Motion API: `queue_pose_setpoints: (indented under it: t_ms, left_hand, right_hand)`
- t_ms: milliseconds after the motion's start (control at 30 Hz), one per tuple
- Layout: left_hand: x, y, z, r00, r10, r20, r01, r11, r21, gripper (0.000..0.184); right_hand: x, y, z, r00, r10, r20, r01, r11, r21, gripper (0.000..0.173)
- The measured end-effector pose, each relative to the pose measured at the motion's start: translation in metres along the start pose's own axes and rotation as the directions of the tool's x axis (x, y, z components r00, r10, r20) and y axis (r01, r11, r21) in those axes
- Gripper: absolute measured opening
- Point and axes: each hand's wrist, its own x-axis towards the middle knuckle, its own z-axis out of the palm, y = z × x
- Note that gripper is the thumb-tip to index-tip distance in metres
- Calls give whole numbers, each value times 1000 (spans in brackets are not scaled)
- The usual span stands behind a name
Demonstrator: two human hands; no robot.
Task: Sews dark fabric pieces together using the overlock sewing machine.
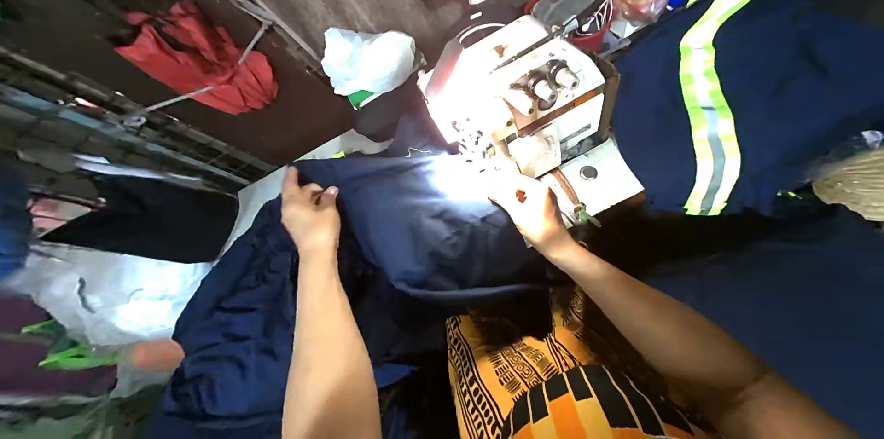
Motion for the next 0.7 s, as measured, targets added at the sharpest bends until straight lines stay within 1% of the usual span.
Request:
queue_pose_setpoints:
  t_ms: [33,67,133,200,267,300,333,400,467,533,600,700]
  left_hand:
    - [-3,2,7,998,-52,29,52,999,-1,75]
    - [-17,7,12,994,-97,42,99,994,-48,78]
    - [-63,13,21,987,-151,48,156,976,-153,84]
    - [-109,16,26,970,-221,104,235,961,-144,89]
    - [-134,11,29,943,-304,134,321,937,-136,86]
    - [-138,5,30,946,-307,101,320,933,-167,82]
    - [-139,1,30,954,-295,60,300,922,-245,79]
    - [-136,-4,26,966,-258,-17,227,877,-423,76]
    - [-134,-5,22,971,-226,-82,154,848,-508,76]
    - [-131,-7,21,976,-193,-99,118,855,-505,77]
    - [-130,-8,24,978,-180,-103,114,881,-459,74]
    - [-133,-10,33,980,-151,-129,90,917,-388,70]
  right_hand:
    - [-6,5,2,1000,2,3,-2,1000,18,24]
    - [-13,9,2,999,20,26,-21,999,25,26]
    - [-27,19,-3,996,47,73,-49,998,26,28]
    - [-39,27,-11,990,71,125,-77,996,38,27]
    - [-48,31,-19,983,64,171,-76,995,65,24]
    - [-51,33,-21,983,44,178,-60,994,87,21]
    - [-52,34,-22,984,21,179,-41,993,110,19]
    - [-54,33,-23,988,-20,150,-5,986,165,19]
    - [-55,25,-27,993,-37,108,14,978,210,20]
    - [-56,11,-31,997,-34,74,19,980,197,22]
    - [-57,4,-34,998,-20,60,11,988,154,27]
    - [-60,8,-31,999,-17,37,13,995,103,31]
